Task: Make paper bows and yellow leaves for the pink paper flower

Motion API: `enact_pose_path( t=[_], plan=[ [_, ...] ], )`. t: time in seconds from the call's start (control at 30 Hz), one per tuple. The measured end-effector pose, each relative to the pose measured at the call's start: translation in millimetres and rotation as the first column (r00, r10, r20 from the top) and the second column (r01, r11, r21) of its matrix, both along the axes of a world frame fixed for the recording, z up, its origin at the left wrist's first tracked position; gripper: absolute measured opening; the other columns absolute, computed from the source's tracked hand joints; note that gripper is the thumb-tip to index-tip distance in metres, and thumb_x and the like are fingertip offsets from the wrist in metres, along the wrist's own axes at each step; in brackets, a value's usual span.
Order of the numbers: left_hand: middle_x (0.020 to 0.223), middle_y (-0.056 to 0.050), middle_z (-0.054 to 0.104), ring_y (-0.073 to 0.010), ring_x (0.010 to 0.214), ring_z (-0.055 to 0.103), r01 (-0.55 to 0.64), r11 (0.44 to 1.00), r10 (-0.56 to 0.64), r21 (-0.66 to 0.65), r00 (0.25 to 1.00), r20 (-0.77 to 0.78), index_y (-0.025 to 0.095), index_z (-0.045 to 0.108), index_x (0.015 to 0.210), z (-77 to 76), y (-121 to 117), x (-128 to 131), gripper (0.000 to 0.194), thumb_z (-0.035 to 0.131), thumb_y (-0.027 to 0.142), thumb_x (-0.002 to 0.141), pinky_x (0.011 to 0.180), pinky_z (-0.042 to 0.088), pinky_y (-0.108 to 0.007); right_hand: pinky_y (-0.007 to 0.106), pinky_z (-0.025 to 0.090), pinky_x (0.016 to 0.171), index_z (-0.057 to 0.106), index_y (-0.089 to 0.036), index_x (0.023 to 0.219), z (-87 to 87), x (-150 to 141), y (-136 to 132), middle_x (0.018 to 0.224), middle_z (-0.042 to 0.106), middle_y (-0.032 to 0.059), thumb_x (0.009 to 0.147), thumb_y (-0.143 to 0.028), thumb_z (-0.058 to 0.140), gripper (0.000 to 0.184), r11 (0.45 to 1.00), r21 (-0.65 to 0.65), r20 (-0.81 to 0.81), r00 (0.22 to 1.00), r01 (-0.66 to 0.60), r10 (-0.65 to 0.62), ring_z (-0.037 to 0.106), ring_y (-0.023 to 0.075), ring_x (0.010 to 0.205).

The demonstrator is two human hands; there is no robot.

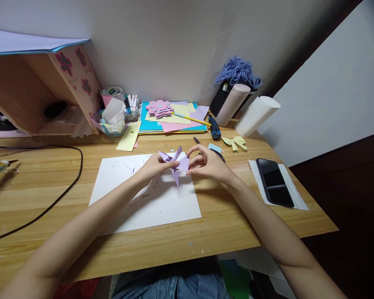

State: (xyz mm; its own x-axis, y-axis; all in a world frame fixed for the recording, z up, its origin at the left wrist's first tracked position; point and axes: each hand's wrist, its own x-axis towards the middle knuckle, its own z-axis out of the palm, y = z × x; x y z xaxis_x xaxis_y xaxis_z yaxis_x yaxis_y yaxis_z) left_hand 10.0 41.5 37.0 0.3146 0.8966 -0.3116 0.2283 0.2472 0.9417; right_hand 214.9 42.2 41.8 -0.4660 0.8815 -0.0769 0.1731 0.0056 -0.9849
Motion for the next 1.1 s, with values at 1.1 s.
enact_pose_path(
  t=[1.1],
  plan=[
    [0.079, -0.008, 0.070, -0.0202, 0.077, 0.061, -0.003, 0.999, 0.001, 0.041, 0.999, 0.042, 0.014, 0.069, 0.075, -2.2, -1.8, 0.0, 0.031, 0.068, 0.043, 0.066, 0.073, 0.041, -0.031, 0.028, 0.054, 0.064, 0.071, -0.018, 0.080, -8.8, -3.4, -0.3, 0.077, 0.070, 0.0040, 0.069, -0.034, 0.070, 0.020, 0.893, 0.449, 0.097, 0.993, 0.023, -0.074, 0.064, 0.0140, 0.066]
  ],
)
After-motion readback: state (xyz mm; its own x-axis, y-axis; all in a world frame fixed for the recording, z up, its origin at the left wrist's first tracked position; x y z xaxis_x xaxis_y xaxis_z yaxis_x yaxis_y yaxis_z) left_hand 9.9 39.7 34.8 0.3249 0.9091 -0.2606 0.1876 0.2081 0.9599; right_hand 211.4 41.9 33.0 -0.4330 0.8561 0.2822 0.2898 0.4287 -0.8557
